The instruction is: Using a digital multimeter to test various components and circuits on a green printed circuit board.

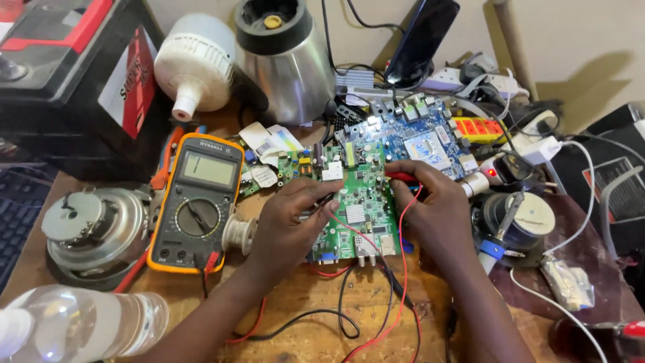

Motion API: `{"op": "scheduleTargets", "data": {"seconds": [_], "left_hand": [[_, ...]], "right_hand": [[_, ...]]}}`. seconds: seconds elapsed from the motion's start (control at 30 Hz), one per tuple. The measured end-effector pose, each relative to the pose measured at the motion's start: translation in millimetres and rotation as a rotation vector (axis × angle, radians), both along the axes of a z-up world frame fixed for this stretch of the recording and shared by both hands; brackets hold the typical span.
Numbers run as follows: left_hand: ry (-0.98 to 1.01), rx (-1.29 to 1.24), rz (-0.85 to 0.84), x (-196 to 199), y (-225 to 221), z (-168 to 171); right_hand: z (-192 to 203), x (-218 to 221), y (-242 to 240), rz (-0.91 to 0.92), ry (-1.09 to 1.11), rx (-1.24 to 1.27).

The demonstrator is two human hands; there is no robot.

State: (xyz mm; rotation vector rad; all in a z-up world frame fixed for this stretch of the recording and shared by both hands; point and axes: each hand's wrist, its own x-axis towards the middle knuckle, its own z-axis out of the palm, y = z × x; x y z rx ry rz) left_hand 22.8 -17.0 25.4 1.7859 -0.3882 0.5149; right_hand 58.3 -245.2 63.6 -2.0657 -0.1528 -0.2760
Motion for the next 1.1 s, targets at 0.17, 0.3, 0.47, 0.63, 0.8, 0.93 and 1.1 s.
{"op": "scheduleTargets", "data": {"seconds": [0.17, 0.3, 0.47, 0.63, 0.8, 0.93, 1.1], "left_hand": [[-0.084, 0.066, 0.002, 25, -12, -8], [-0.072, 0.031, -0.030, 41, -25, -13], [0.036, 0.090, -0.056, 49, -20, -24], [0.112, 0.077, -0.100, 49, -24, -16], [0.023, 0.139, -0.042, 49, -27, -20], [0.083, 0.121, -0.047, 47, -26, -15], [0.057, 0.141, -0.065, 47, -26, -13]], "right_hand": [[-1, -2, -2, 0.017, -0.015, -0.034], [-5, 3, -6, 0.059, -0.034, -0.038], [4, 0, -4, 0.116, -0.104, -0.302], [-2, -1, 0, 0.068, -0.150, -0.372], [-2, 0, 2, 0.111, -0.208, -0.486], [-3, -2, 3, 0.114, -0.212, -0.508], [0, -6, 7, 0.072, -0.219, -0.521]]}}
